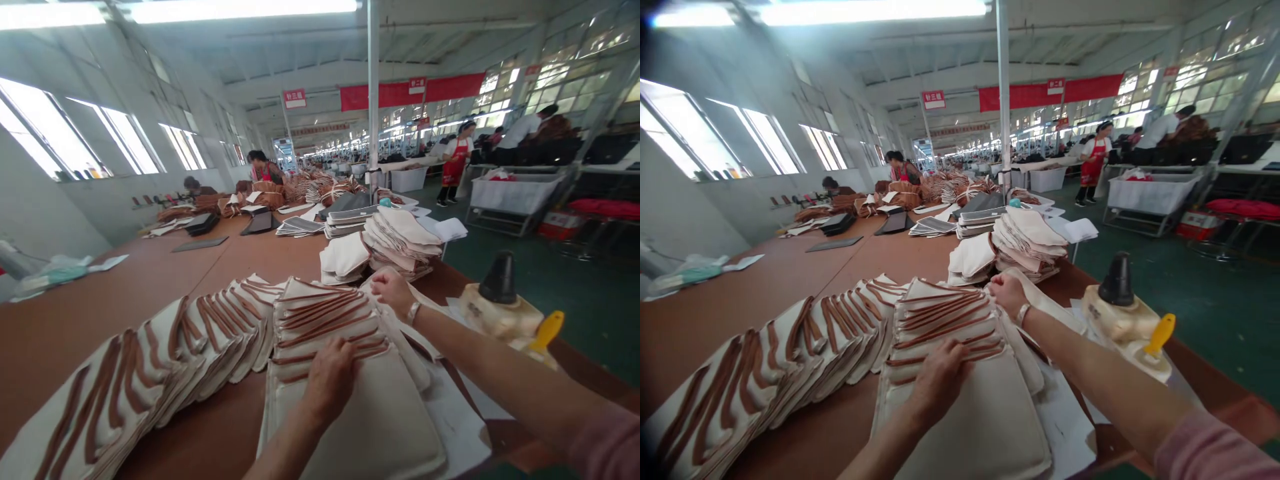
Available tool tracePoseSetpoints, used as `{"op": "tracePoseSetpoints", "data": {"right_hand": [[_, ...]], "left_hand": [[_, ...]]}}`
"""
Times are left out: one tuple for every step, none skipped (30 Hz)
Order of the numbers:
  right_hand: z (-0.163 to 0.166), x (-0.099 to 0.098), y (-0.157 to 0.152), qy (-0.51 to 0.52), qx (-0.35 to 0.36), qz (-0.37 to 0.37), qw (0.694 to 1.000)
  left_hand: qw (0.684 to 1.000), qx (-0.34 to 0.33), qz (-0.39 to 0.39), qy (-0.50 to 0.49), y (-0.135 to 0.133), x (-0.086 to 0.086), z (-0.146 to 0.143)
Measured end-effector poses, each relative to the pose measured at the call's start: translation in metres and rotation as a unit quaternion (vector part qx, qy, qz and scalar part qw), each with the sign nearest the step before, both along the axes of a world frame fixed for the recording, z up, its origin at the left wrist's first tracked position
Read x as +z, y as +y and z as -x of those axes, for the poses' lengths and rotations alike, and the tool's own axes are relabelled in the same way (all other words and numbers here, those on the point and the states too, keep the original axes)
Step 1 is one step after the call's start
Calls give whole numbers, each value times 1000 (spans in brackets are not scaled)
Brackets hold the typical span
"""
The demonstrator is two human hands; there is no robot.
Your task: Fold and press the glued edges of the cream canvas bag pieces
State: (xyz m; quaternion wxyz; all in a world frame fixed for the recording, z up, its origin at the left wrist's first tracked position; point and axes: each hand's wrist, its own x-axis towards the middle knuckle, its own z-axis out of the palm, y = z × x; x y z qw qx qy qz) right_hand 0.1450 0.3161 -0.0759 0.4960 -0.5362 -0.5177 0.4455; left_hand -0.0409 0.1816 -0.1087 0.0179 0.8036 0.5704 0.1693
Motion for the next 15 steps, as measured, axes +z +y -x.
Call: {"op": "tracePoseSetpoints", "data": {"right_hand": [[-5, -14, -14, -1, 8, 16, 1000], [-12, -26, -29, -1, 13, 27, 1000], [-20, -36, -44, 3, 18, 34, 999], [-28, -44, -59, 8, 21, 38, 999], [-37, -49, -73, 14, 22, 41, 999], [-46, -52, -85, 20, 23, 45, 999], [-55, -53, -95, 26, 23, 47, 998], [-63, -52, -102, 32, 23, 49, 998], [-69, -49, -107, 38, 26, 48, 998], [-74, -45, -110, 44, 34, 45, 997], [-78, -39, -111, 50, 49, 42, 997], [-79, -32, -111, 56, 74, 39, 995], [-79, -25, -111, 61, 110, 40, 991], [-77, -19, -110, 64, 154, 46, 985], [-74, -14, -110, 65, 204, 58, 975]], "left_hand": [[1000, -8, 14, 8, 4, -7, -14], [1000, -9, 25, 16, 8, -13, -26], [999, -4, 34, 22, 10, -16, -37], [999, 5, 41, 27, 12, -19, -45], [998, 16, 47, 31, 13, -20, -50], [998, 23, 50, 34, 13, -19, -54], [998, 23, 53, 36, 12, -17, -56], [998, 15, 53, 38, 9, -14, -57], [998, 2, 51, 39, 4, -9, -57], [998, -15, 46, 39, -3, -4, -57], [998, -32, 39, 40, -12, 2, -57], [998, -48, 32, 40, -22, 7, -57], [997, -63, 25, 40, -34, 13, -58], [996, -75, 19, 39, -46, 18, -58], [996, -84, 15, 37, -58, 24, -57]]}}
